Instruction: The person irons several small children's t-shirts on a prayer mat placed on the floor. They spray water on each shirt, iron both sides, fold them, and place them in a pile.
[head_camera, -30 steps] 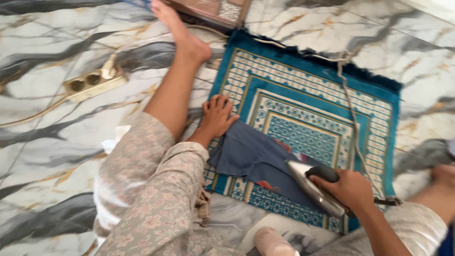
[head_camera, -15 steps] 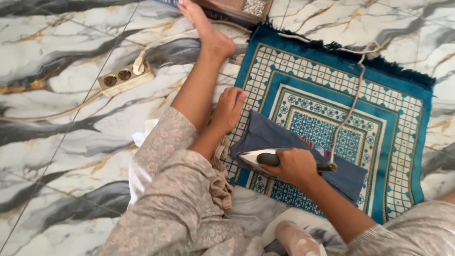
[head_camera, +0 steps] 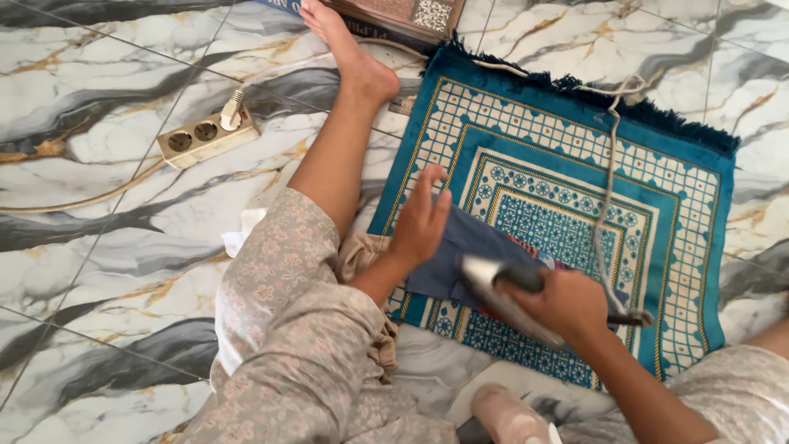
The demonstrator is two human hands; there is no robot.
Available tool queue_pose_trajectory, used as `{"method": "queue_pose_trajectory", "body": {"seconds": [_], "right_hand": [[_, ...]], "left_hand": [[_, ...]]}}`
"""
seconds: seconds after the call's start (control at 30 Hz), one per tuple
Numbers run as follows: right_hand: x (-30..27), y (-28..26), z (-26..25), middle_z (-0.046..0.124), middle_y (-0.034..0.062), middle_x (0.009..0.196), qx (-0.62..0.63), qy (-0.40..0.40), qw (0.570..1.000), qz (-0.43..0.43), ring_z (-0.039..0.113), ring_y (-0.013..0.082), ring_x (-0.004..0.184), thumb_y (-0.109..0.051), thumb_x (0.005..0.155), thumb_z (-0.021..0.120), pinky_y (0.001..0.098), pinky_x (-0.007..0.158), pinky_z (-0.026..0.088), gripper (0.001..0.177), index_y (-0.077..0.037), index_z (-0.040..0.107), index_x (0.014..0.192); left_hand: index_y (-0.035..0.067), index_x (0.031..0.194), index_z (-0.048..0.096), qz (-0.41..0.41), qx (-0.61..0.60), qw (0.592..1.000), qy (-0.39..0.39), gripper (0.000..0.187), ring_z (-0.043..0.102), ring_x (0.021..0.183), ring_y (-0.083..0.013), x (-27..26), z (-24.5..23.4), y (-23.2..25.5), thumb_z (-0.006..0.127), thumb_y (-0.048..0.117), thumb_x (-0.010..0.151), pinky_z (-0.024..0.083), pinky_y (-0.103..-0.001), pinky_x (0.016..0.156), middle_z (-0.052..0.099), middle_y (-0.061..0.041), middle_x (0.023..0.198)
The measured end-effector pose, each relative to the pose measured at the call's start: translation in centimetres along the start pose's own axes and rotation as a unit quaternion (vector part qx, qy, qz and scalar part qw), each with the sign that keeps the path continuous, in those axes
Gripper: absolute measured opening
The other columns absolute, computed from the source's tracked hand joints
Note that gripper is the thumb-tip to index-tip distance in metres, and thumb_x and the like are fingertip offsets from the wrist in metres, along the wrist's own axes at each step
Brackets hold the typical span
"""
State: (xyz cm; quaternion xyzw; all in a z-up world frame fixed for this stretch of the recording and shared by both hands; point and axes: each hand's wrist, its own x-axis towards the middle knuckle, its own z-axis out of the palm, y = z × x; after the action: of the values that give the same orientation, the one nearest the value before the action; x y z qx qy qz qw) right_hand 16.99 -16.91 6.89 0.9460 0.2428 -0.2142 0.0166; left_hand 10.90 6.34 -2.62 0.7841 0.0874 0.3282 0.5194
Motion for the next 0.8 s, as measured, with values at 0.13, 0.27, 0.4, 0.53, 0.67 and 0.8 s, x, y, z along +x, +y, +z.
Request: {"method": "queue_pose_trajectory", "body": {"seconds": [0.13,0.27,0.4,0.53,0.67,0.8], "right_hand": [[4.0,-2.3,1.7,0.075,0.0181,0.08,0.041,0.1,0.988,0.109,0.074,0.0378,0.074,-0.083,0.078,0.064,0.0486,0.065,0.058,0.076,-0.01,0.081,0.088],[3.6,-0.4,2.9,0.075,0.0194,0.081,0.074,0.11,0.976,0.17,0.074,0.0411,0.076,-0.079,0.076,0.063,0.0507,0.066,0.058,0.07,-0.013,0.08,0.093],[0.5,5.8,2.8,0.075,0.0215,0.081,0.07,0.095,0.968,0.221,0.075,0.0403,0.078,-0.079,0.081,0.061,0.0498,0.069,0.059,0.075,-0.007,0.08,0.094],[-0.7,10.9,3.4,0.075,0.0226,0.085,0.026,0.108,0.961,0.255,0.074,0.0418,0.082,-0.082,0.08,0.062,0.0513,0.069,0.058,0.082,-0.003,0.08,0.094],[-1.2,16.3,3.7,0.075,0.0244,0.087,0.029,0.123,0.944,0.305,0.075,0.0426,0.084,-0.084,0.08,0.064,0.052,0.072,0.058,0.087,0.0,0.08,0.095],[-0.2,20.2,1.9,0.073,0.0284,0.096,0.05,0.154,0.927,0.338,0.07,0.0463,0.094,-0.079,0.082,0.067,0.0544,0.08,0.054,0.081,-0.001,0.078,0.105]], "left_hand": [[-0.001,0.153,0.034,-0.038,0.048,0.995,-0.077,0.056,0.048,0.14,-0.0391,-4.2,3.6,-1.1,0.047,0.029,0.108,0.035,-0.047,0.118,0.05,-0.023,0.148],[-0.001,0.159,0.024,0.039,0.247,0.95,-0.187,0.073,0.027,0.155,-0.0332,-4.9,3.2,-3.6,0.048,0.042,0.105,0.016,-0.05,0.126,0.033,-0.02,0.164],[0.003,0.161,0.023,0.048,0.328,0.917,-0.222,0.076,0.019,0.157,-0.026,-5.2,3.0,-3.4,0.044,0.049,0.105,0.009,-0.048,0.127,0.027,-0.014,0.168],[0.002,0.161,0.025,0.055,0.327,0.919,-0.212,0.076,0.019,0.158,-0.0267,-5.3,2.9,-3.1,0.045,0.049,0.104,0.008,-0.049,0.128,0.027,-0.014,0.168],[0.002,0.16,0.025,0.059,0.329,0.918,-0.212,0.076,0.019,0.158,-0.0268,-5.2,2.8,-3.0,0.045,0.049,0.104,0.008,-0.049,0.128,0.027,-0.014,0.168],[0.004,0.159,0.027,0.06,0.332,0.916,-0.217,0.076,0.019,0.157,-0.0266,-5.1,2.8,-2.9,0.046,0.051,0.104,0.008,-0.049,0.128,0.028,-0.014,0.167]]}}
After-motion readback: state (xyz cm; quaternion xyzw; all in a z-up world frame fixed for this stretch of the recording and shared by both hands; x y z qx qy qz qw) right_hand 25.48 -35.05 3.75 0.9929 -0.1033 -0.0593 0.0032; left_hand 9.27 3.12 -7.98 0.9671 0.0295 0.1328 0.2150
